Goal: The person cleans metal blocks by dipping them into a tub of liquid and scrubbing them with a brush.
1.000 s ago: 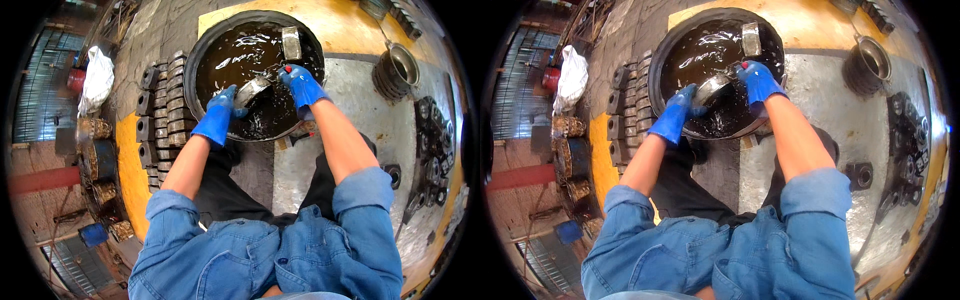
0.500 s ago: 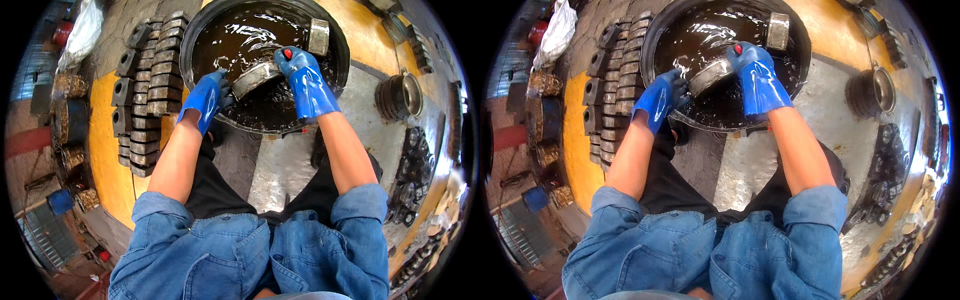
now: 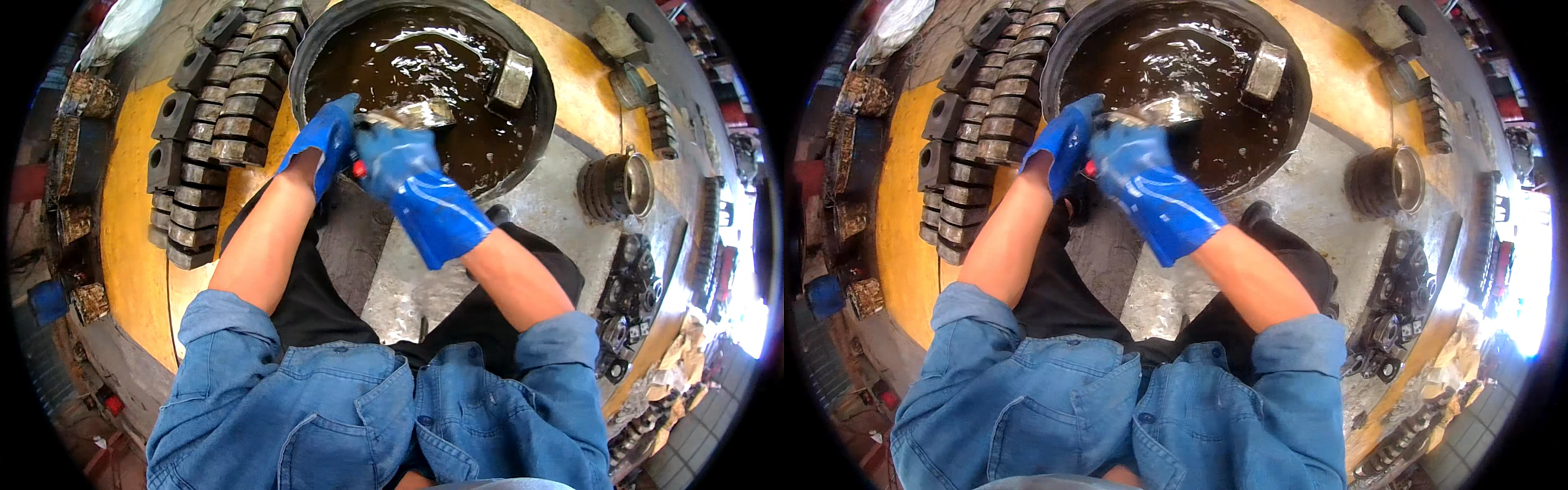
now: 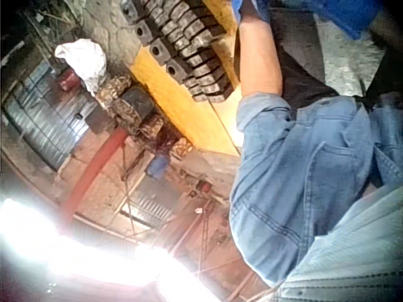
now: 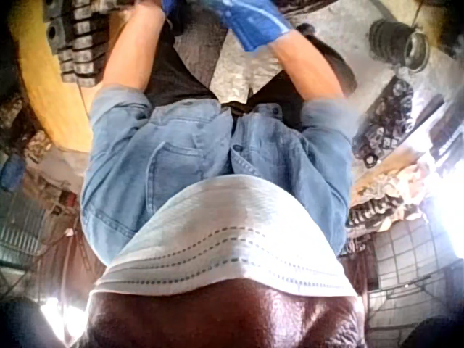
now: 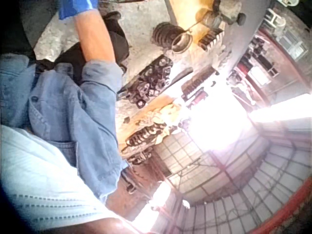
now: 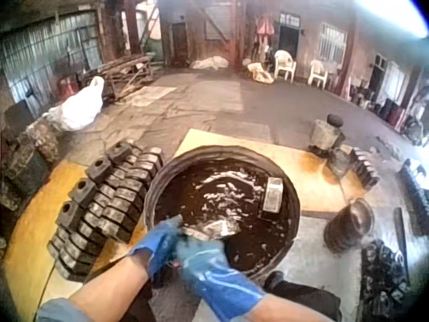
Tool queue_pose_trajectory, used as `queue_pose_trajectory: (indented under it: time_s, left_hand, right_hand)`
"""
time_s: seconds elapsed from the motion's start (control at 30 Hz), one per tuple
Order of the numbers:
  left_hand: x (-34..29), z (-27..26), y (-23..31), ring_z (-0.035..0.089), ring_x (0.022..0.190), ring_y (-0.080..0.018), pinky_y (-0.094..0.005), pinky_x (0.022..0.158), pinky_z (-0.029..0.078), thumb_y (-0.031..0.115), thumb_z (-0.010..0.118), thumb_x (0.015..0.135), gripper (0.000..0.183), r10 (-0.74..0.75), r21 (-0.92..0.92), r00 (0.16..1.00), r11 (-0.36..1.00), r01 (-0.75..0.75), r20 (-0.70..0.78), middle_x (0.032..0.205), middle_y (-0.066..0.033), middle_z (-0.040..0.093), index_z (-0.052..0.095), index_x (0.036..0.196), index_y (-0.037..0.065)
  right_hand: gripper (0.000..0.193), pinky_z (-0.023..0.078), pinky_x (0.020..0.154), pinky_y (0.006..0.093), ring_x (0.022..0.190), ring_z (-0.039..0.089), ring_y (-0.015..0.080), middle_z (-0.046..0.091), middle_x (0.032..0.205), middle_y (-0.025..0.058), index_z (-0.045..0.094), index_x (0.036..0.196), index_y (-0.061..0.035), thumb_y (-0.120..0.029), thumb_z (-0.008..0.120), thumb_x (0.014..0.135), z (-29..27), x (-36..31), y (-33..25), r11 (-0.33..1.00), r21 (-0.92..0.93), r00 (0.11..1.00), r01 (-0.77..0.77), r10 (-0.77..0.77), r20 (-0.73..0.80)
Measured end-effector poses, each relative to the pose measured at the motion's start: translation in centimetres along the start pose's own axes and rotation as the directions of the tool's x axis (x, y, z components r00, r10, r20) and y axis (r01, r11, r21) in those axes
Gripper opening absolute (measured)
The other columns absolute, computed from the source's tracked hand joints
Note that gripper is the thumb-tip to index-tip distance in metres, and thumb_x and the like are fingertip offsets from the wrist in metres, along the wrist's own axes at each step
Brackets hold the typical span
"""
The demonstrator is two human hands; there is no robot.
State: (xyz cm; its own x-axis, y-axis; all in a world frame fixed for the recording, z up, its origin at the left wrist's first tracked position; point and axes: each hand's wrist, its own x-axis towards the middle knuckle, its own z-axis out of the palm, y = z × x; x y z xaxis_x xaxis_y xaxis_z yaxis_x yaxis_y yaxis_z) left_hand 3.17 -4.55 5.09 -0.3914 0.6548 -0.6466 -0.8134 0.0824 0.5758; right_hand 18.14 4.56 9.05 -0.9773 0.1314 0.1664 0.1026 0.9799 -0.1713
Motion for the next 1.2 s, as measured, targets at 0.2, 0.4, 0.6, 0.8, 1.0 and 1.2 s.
queue_pose_trajectory:
  time_s: [0.2, 0.4, 0.6, 0.8, 1.0, 1.2]
  left_hand:
    - [-2.3, 3.0, 0.1, 0.063, 0.117, -0.0311, -0.0416, 0.102, 0.050, 0.044, 0.052, 0.108, 0.055, 0.205, 0.232, 0.954, 0.961, -0.154, -0.217, 0.129, -0.0184, 0.067, 0.057, 0.143, 0.002]
    - [0.6, 0.1, -0.8, 0.065, 0.121, -0.0329, -0.0408, 0.107, 0.050, 0.043, 0.057, 0.107, 0.064, 0.359, 0.462, 0.933, 0.826, -0.322, 0.008, 0.135, -0.0237, 0.066, 0.050, 0.152, -0.002]
    - [3.1, 2.7, -2.4, 0.060, 0.135, -0.0356, -0.0426, 0.113, 0.047, 0.054, 0.084, 0.084, 0.093, 0.447, 0.970, 0.882, 0.106, -0.219, 0.150, 0.146, -0.0246, 0.062, 0.050, 0.155, 0.004]
    - [3.2, 1.6, -4.7, 0.060, 0.134, -0.0389, -0.0447, 0.114, 0.048, 0.049, 0.087, 0.079, 0.094, 0.494, 0.931, 0.790, -0.221, -0.290, 0.364, 0.147, -0.0241, 0.060, 0.049, 0.153, 0.006]
    - [5.2, 1.7, -2.8, 0.064, 0.127, -0.0406, -0.0461, 0.107, 0.052, 0.045, 0.087, 0.080, 0.084, 0.420, 0.955, 0.860, -0.070, -0.287, 0.289, 0.137, -0.0228, 0.067, 0.055, 0.148, 0.007]
    - [7.8, -0.5, -0.5, 0.072, 0.106, -0.0281, -0.0406, 0.094, 0.055, 0.035, 0.086, 0.086, 0.059, 0.343, 0.816, 0.878, 0.361, -0.451, 0.333, 0.117, -0.0149, 0.077, 0.068, 0.133, 0.005]
  right_hand:
    - [0.021, 0.058, 0.084, 0.0474, 0.096, 0.074, 0.0343, 0.076, 0.108, 0.0101, 0.074, 0.114, -0.0193, -0.029, 0.066, 0.097, -3.5, 1.0, -0.5, 0.951, 0.254, 0.964, -0.177, 0.114, 0.242]
    - [0.024, 0.059, 0.076, 0.0304, 0.080, 0.072, 0.0142, 0.080, 0.093, 0.0082, 0.080, 0.115, -0.0088, -0.027, 0.074, 0.101, -3.2, -0.5, 5.8, 0.555, 0.699, 0.841, -0.450, 0.528, 0.123]
    - [0.019, 0.058, 0.076, 0.0266, 0.080, 0.068, 0.0098, 0.078, 0.094, 0.0034, 0.079, 0.113, -0.0023, -0.015, 0.076, 0.099, 0.5, -2.2, 15.3, 0.456, 0.791, 0.697, -0.409, 0.715, -0.052]
    - [0.021, 0.058, 0.085, 0.0288, 0.088, 0.072, 0.0098, 0.081, 0.101, 0.0047, 0.081, 0.113, -0.0061, -0.021, 0.076, 0.099, -1.4, -5.7, 15.7, 0.550, 0.682, 0.766, -0.482, 0.642, 0.024]
    - [0.025, 0.061, 0.092, 0.0410, 0.103, 0.075, 0.0335, 0.078, 0.113, 0.0126, 0.079, 0.116, -0.0159, -0.028, 0.073, 0.095, -4.1, -6.8, 11.3, 0.913, 0.317, 0.960, -0.258, 0.279, -0.022]
    - [0.026, 0.061, 0.088, 0.0391, 0.098, 0.077, 0.0314, 0.079, 0.108, 0.0131, 0.079, 0.120, -0.0154, -0.025, 0.072, 0.097, -4.6, -6.0, 9.9, 0.805, 0.523, 0.958, -0.280, 0.266, 0.103]
